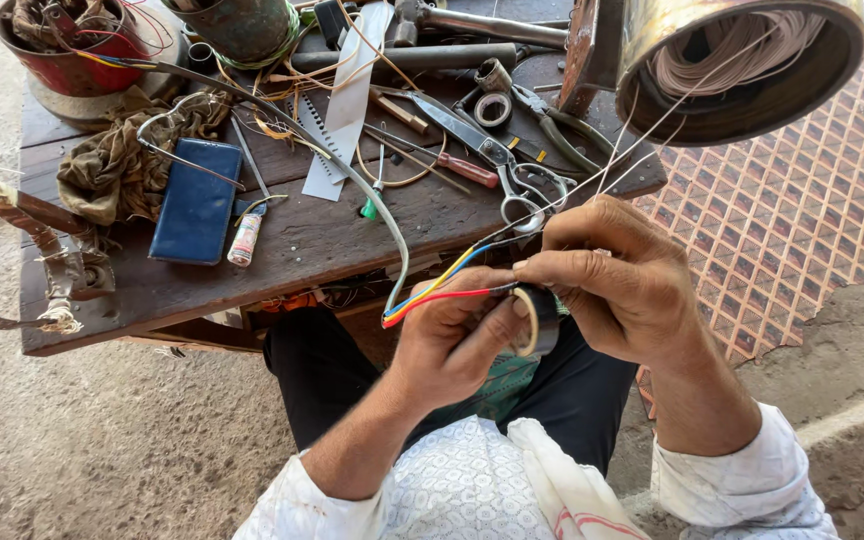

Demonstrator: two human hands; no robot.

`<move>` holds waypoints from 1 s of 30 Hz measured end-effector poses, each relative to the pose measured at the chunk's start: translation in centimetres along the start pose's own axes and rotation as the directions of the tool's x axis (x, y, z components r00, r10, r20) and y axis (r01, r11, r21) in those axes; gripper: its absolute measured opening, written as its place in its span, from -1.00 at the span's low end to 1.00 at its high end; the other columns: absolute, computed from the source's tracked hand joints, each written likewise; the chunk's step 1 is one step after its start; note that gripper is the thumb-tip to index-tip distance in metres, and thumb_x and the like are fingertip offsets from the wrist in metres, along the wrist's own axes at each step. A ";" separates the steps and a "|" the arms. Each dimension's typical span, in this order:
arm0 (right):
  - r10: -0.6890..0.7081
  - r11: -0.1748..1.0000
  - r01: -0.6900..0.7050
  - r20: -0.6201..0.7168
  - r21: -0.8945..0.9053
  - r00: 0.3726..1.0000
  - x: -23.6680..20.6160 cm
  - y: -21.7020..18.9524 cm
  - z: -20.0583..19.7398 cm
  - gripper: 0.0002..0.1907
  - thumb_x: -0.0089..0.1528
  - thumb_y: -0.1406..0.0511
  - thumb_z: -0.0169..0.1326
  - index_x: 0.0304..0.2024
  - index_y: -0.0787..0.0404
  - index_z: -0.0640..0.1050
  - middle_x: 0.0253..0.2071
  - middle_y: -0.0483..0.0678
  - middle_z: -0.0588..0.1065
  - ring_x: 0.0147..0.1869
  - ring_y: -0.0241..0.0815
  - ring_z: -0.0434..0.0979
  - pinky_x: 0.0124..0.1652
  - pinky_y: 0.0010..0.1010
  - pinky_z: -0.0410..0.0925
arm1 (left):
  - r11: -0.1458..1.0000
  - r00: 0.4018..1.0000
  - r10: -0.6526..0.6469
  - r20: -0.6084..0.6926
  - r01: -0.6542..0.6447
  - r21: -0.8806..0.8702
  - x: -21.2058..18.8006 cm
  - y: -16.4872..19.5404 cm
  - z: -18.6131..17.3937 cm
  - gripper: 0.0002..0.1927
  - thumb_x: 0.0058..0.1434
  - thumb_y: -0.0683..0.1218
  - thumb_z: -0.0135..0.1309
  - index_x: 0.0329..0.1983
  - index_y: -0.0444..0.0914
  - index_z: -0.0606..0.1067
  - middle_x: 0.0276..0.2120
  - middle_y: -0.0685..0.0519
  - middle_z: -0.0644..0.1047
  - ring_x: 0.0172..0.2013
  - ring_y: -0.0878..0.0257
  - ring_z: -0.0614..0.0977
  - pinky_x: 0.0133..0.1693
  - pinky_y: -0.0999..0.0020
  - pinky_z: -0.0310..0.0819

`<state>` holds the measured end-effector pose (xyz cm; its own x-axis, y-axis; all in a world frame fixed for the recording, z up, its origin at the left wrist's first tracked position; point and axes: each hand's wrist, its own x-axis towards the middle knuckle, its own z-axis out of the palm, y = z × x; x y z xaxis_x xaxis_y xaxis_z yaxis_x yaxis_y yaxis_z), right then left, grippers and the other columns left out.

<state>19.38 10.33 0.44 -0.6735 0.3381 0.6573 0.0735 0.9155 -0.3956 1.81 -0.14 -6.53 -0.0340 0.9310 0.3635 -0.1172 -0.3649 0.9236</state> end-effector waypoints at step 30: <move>0.085 0.990 -0.100 0.140 0.103 0.986 -0.2 -0.8 -1.6 -0.81 0.22 0.43 0.26 -0.10 0.21 0.62 -0.13 -0.04 0.53 -0.14 -0.15 0.60 -0.19 -0.41 0.45 | 0.845 0.954 0.271 0.126 -0.298 0.443 1.7 3.2 -2.0 -0.64 0.35 -0.27 0.19 0.19 -0.24 0.48 -0.04 -0.04 0.57 -0.07 0.08 0.69 -0.06 0.32 0.61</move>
<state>20.63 9.89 1.61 -0.7614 0.3808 0.5247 0.0643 0.8497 -0.5233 -0.57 0.33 -3.22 0.0607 0.7881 0.6126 0.3511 -0.5913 0.7260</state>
